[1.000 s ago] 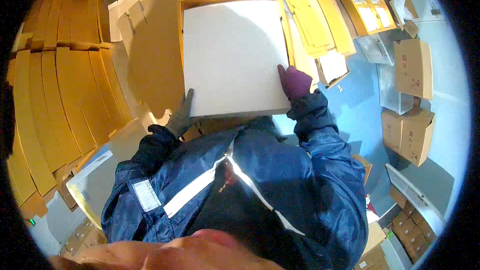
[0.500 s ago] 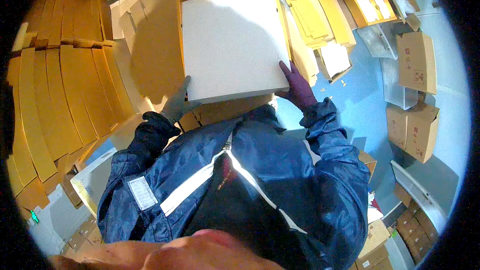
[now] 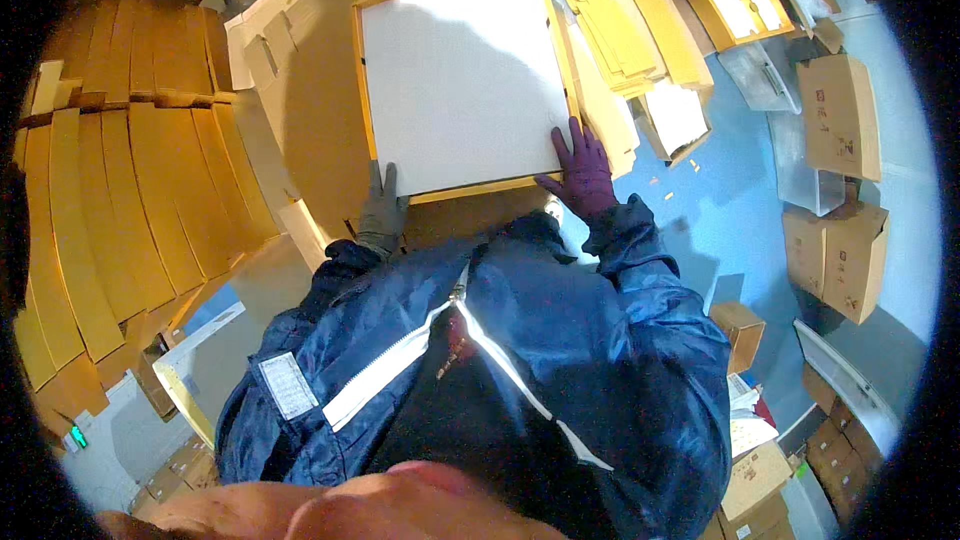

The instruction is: The person assembles a cardboard box by folding its flaps and inserting yellow plastic dividers. They place a white foam sheet inside the box and secure the dividers to create compartments. The person repeats the process with another box, folding and inserting components.

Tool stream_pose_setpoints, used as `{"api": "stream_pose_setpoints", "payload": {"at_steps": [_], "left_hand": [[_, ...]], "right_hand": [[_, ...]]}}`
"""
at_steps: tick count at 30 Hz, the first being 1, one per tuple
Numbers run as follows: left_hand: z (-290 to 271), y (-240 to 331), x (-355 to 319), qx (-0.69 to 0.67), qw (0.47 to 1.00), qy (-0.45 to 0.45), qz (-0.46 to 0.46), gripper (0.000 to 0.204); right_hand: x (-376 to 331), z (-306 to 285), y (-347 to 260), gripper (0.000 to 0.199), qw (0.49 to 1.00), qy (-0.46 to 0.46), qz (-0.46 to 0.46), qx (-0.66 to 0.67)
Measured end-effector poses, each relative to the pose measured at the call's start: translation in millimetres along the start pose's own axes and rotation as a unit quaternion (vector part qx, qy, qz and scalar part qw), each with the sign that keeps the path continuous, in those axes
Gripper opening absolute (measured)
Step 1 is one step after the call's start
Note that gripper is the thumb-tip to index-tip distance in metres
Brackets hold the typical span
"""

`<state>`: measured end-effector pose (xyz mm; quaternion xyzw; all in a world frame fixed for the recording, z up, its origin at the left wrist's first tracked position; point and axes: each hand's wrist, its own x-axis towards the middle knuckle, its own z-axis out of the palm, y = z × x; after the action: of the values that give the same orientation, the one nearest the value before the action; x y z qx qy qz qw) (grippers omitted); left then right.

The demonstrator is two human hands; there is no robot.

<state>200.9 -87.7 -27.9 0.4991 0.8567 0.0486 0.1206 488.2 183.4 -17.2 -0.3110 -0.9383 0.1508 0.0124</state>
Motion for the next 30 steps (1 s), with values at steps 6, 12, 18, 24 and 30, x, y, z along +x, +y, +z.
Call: {"api": "stream_pose_setpoints", "payload": {"at_steps": [6,12,18,24,30], "left_hand": [[-60.4,18.2,43.7,0.088,0.995,-0.02,0.036,0.083],[-24.7,27.3,191.8,0.03,0.998,0.035,0.03,0.086],[16.9,25.5,213.3,0.072,0.997,0.028,-0.014,0.087],[-16.2,-13.8,199.5,-0.121,0.97,0.206,0.045,0.083],[3.0,-46.8,155.8,-0.268,0.924,0.055,-0.267,0.065]], "right_hand": [[55.2,-48.4,-21.5,0.077,0.995,0.071,-0.031,0.057],[185.4,-8.0,-52.0,0.076,0.999,0.047,0.015,0.023],[201.0,39.6,-42.5,0.077,0.998,0.007,0.047,-0.047],[171.7,7.9,1.9,0.083,0.981,0.175,0.081,0.029],[136.6,22.6,39.9,0.049,0.943,0.005,0.267,0.198]]}}
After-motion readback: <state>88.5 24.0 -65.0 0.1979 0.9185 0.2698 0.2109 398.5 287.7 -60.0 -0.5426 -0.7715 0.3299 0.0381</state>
